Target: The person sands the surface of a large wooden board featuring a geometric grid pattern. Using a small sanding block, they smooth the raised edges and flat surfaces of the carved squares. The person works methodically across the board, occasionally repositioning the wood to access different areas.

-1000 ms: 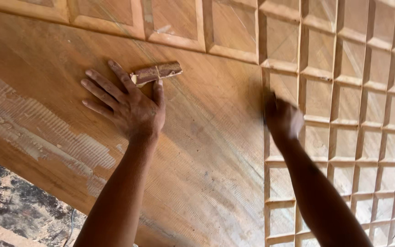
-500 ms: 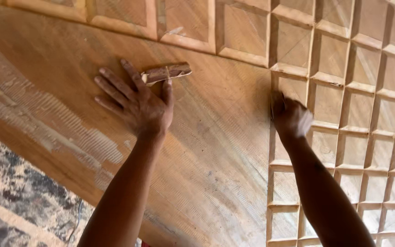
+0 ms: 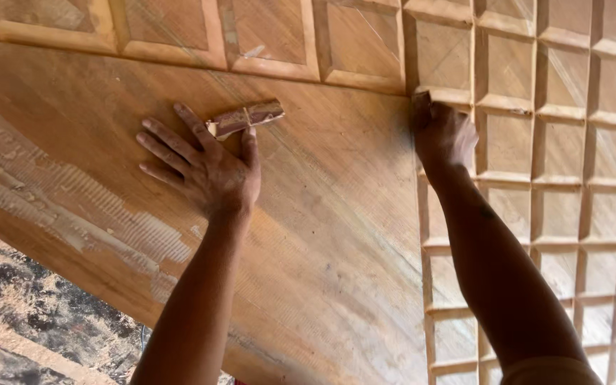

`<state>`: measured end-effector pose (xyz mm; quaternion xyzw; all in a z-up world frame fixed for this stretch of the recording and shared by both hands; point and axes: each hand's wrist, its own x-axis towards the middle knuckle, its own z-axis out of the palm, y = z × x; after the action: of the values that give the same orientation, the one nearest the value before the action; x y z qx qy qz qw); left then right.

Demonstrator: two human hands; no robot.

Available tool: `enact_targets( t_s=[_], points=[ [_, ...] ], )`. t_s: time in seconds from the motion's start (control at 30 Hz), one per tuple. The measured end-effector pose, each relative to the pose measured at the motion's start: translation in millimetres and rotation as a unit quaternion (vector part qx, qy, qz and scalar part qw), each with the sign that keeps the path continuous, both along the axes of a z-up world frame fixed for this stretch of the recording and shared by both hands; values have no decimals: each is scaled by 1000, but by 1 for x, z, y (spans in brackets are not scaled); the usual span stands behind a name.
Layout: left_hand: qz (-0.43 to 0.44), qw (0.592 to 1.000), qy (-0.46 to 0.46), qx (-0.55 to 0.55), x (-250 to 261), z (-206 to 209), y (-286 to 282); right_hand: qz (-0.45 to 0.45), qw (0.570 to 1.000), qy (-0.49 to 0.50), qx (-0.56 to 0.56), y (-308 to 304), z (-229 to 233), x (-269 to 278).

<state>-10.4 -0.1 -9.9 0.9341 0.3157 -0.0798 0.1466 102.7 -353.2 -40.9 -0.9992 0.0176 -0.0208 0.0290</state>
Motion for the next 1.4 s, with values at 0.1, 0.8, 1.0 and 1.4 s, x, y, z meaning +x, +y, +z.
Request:
enact_targets(
  t_s=[0.1, 0.8, 1.0, 1.4],
  points=[
    [7, 1000, -20, 6, -4, 0, -2, 12, 999, -13, -30, -15, 18, -75],
    [-14, 997, -48, -59, -8, 10, 1, -203, 194, 219, 935, -11, 98, -312],
    [-230, 858, -129, -441, -133, 71, -86, -124, 88, 173, 973, 62, 158, -350],
    [-126, 653, 130, -735, -185, 135, -179, -291, 260, 238, 890, 35, 181, -378]
  ],
)
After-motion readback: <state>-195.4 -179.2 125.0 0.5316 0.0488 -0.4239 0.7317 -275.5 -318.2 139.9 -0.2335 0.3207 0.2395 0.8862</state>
